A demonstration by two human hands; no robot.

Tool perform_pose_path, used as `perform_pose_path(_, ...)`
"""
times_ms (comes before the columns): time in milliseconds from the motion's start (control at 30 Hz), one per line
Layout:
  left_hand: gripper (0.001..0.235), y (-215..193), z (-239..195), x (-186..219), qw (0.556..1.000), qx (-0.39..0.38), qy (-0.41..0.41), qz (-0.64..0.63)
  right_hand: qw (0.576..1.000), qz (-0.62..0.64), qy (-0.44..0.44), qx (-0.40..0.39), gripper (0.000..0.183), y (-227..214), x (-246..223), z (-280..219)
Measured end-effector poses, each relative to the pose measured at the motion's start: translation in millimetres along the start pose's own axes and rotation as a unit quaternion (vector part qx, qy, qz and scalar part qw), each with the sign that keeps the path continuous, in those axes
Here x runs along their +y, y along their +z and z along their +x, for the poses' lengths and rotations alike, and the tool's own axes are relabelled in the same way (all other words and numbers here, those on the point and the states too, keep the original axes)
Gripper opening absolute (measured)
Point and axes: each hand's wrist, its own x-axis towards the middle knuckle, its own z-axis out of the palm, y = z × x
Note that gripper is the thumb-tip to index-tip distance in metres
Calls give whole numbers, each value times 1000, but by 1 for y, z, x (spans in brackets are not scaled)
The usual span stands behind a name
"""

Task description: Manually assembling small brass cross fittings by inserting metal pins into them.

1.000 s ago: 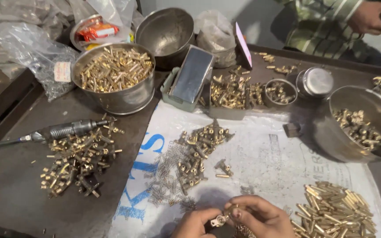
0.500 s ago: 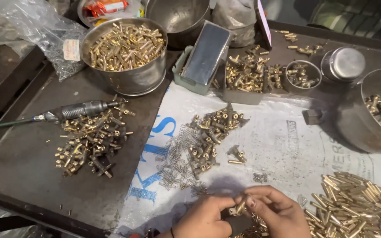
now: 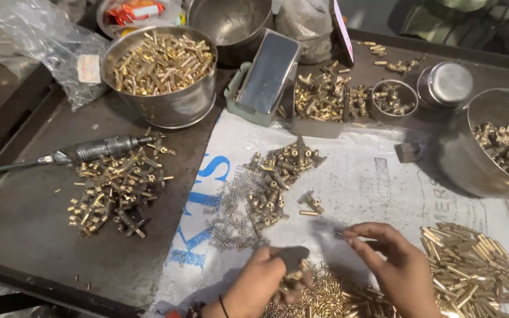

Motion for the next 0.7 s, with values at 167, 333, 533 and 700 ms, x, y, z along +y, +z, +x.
perform_pose_path(167, 28, -19, 24, -21, 994, 12, -33, -107, 997, 5, 72, -18, 23, 11, -3, -8)
perform_pose_path(333, 30, -8, 30, -31, 998, -25, -7, -60, 992, 94, -72, -39, 24, 25, -31, -18)
perform_pose_path(533, 29, 0, 12, -29, 993, 39, -1, -108, 991, 78, -83, -65, 19, 29, -34, -23)
perform_pose_path(700, 42, 5, 0, -27, 996, -68, 20, -47, 990, 18, -112, -84, 26, 20, -50, -35)
